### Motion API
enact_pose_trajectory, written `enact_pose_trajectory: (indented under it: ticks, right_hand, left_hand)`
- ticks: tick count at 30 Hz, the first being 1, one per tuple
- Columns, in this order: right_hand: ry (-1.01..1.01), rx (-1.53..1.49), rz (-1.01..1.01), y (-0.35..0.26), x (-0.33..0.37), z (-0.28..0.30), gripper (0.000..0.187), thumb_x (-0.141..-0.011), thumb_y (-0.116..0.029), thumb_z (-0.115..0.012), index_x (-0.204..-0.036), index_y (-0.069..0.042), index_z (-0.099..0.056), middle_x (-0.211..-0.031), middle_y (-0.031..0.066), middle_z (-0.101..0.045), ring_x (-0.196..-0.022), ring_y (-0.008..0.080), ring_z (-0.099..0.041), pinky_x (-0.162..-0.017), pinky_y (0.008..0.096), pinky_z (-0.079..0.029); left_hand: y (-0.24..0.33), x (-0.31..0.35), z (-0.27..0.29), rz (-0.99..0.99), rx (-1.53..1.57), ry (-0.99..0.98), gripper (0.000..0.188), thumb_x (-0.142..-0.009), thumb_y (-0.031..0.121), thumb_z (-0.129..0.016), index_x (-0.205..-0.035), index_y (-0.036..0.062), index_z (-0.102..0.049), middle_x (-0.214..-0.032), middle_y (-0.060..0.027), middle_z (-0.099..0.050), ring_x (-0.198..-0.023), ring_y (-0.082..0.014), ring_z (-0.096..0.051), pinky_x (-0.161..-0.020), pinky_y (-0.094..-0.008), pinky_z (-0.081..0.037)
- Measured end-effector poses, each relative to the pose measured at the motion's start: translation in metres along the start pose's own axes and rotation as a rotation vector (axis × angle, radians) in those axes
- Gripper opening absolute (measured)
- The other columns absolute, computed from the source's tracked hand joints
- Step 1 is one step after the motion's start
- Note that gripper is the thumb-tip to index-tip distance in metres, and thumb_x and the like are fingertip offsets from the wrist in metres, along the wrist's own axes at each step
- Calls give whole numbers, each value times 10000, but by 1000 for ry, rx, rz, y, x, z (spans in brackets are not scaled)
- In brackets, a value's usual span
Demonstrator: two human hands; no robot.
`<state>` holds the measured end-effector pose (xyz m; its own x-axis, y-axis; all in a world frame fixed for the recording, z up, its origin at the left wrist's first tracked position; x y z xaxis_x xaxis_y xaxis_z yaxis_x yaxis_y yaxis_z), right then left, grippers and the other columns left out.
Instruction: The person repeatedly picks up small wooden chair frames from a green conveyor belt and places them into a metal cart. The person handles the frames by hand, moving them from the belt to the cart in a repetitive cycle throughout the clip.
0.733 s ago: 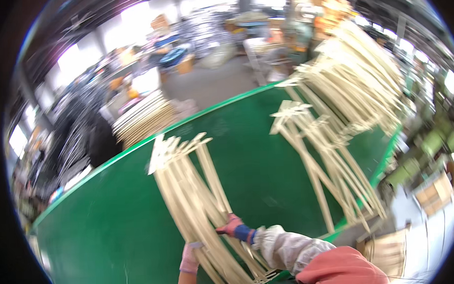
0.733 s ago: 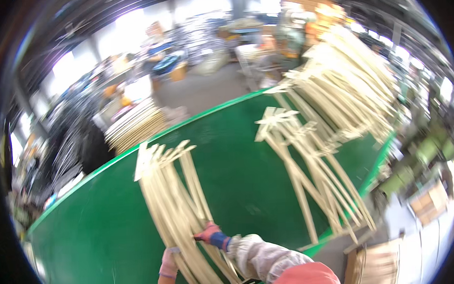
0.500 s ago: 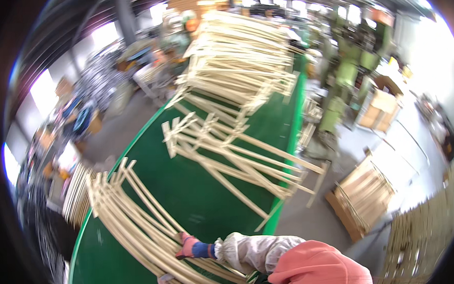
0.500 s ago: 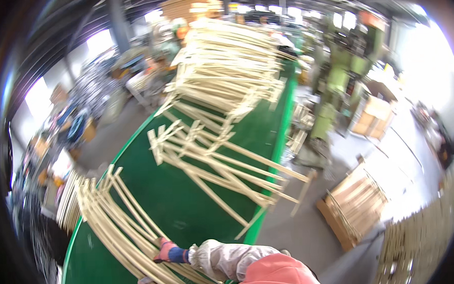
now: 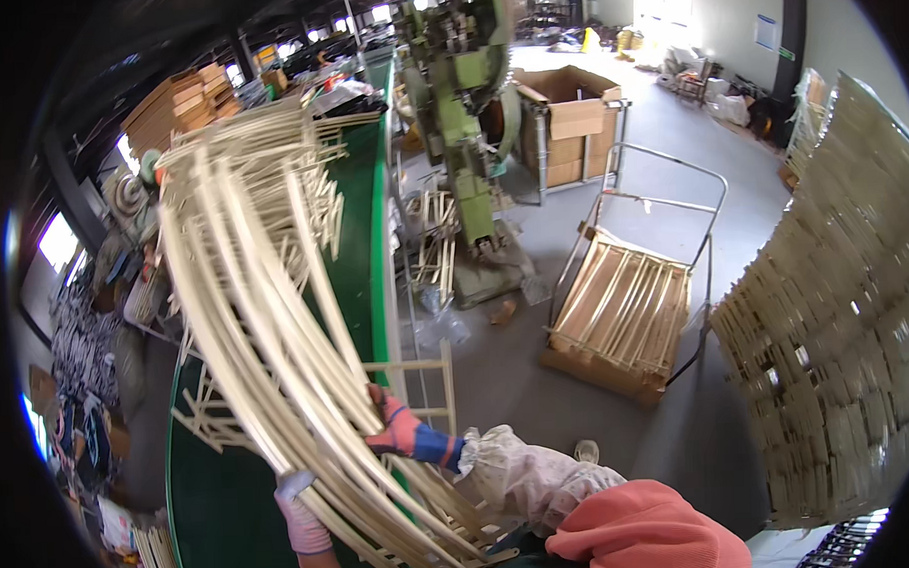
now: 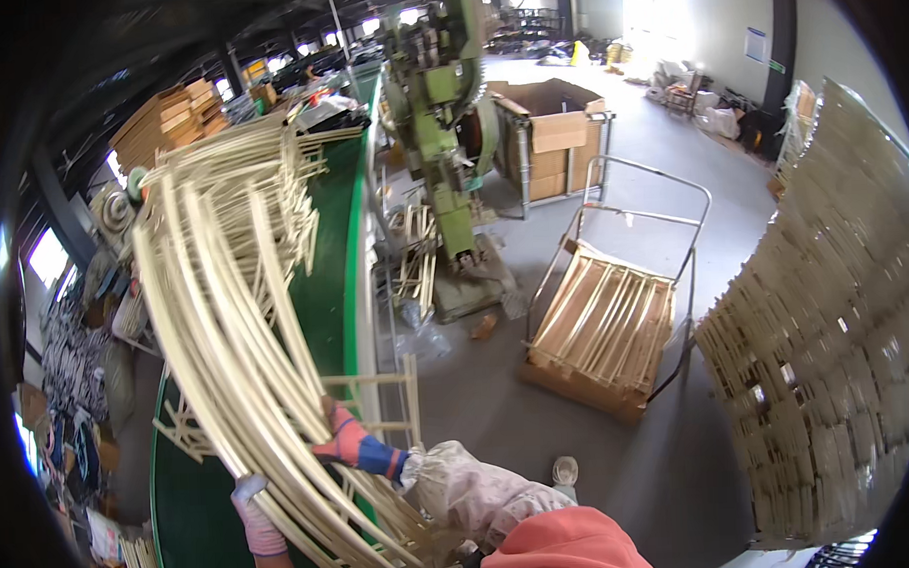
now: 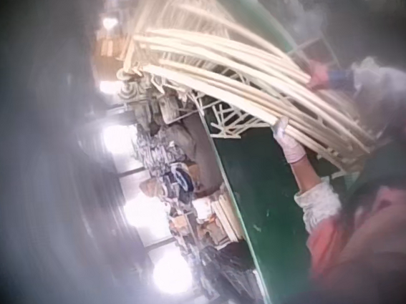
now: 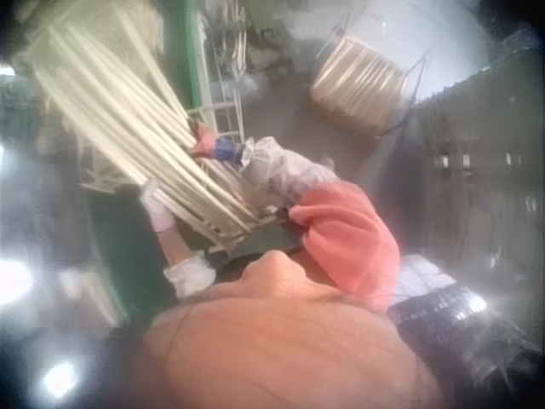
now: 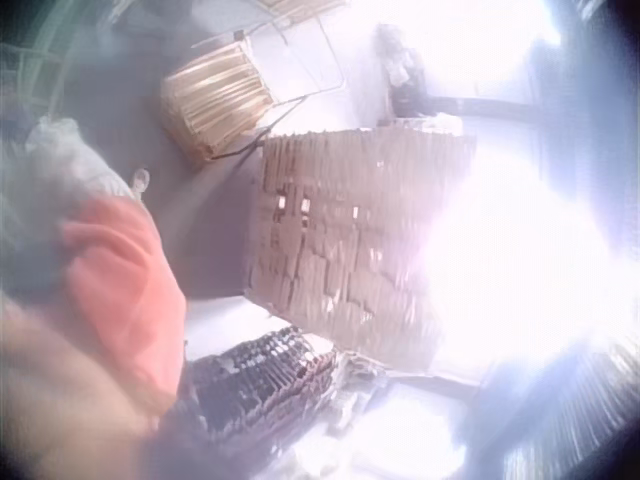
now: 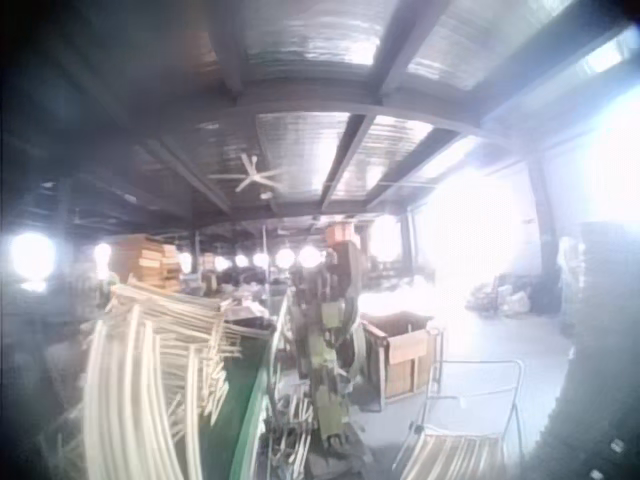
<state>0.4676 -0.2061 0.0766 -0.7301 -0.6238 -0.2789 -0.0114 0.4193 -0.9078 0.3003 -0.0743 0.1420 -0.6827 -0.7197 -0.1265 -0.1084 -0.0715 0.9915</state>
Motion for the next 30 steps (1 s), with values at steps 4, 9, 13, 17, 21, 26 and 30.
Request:
enact_pose_trajectory:
  ticks: [4, 9, 13, 17, 21, 26, 30]
  right_hand:
    - [177, -247, 29, -16, 8, 176, 1015, -549, -169, -819, -1329, 44, -206, -1344, 131, -315, -1242, 205, -284, -1037, 303, -198]
    - [444, -320, -7, -37, 76, 401, 993, -551, -182, -825, -1328, -17, -229, -1328, 95, -342, -1221, 199, -324, -1011, 322, -270]
    - [656, -416, 29, -53, 157, 539, 866, -563, -106, -800, -1275, -63, -309, -1201, 66, -471, -1052, 209, -497, -853, 347, -455]
    - [864, -375, -8, -39, 240, 639, 673, -599, -83, -760, -1183, -71, -426, -1059, 51, -559, -930, 182, -566, -776, 312, -496]
    - [1008, -263, -111, 8, 301, 709, 524, -612, -93, -734, -1070, -33, -487, -805, 53, -544, -615, 158, -541, -508, 285, -475]
    - [1061, -471, 30, 95, 311, 786, 428, -688, -52, -656, -1083, -57, -493, -761, 42, -507, -615, 175, -518, -509, 288, -443]
    - [1075, -861, 71, 191, 269, 871, 401, -765, -152, -607, -1135, -60, -484, -804, 58, -496, -676, 210, -502, -579, 304, -457]
  left_hand:
    - [-46, -16, -181, 424, 245, -184, 316, -631, 61, -584, -925, -54, -574, -744, -86, -591, -647, -202, -594, -655, -299, -519]
    - [-104, 8, -418, 426, 198, -549, 285, -718, 89, -522, -990, 2, -504, -764, -128, -610, -689, -210, -608, -664, -312, -515]
    - [-164, 40, -575, 523, 270, -870, 673, -706, -10, -521, -1323, 75, -268, -806, -107, -592, -660, -161, -586, -634, -263, -506]
    - [-220, 85, -692, 559, 250, -1094, 895, -636, -54, -519, -1405, 184, -125, -855, -74, -551, -606, -109, -526, -572, -238, -477]
    - [-305, 124, -767, 903, 233, -1239, 911, -590, 26, -558, -1401, 128, -155, -1071, -107, -508, -690, -119, -520, -590, -238, -466]
    - [-428, 113, -851, 925, 85, -1343, 963, -528, 42, -589, -1396, 138, -183, -1147, -102, -441, -754, -153, -503, -570, -261, -442]
    - [-524, 58, -934, 618, 119, -1371, 984, -512, -91, -578, -1389, 167, -214, -1140, -114, -491, -709, -191, -520, -516, -289, -448]
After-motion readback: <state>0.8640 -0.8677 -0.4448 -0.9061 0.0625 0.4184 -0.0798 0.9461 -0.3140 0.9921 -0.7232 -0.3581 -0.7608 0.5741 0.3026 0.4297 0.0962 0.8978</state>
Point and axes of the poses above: each hand's wrist, its own x-axis away from the middle knuckle, its own z-axis out of the back of the hand, y = z × x, the point moved 8 cm from there along -x, towards the middle knuckle
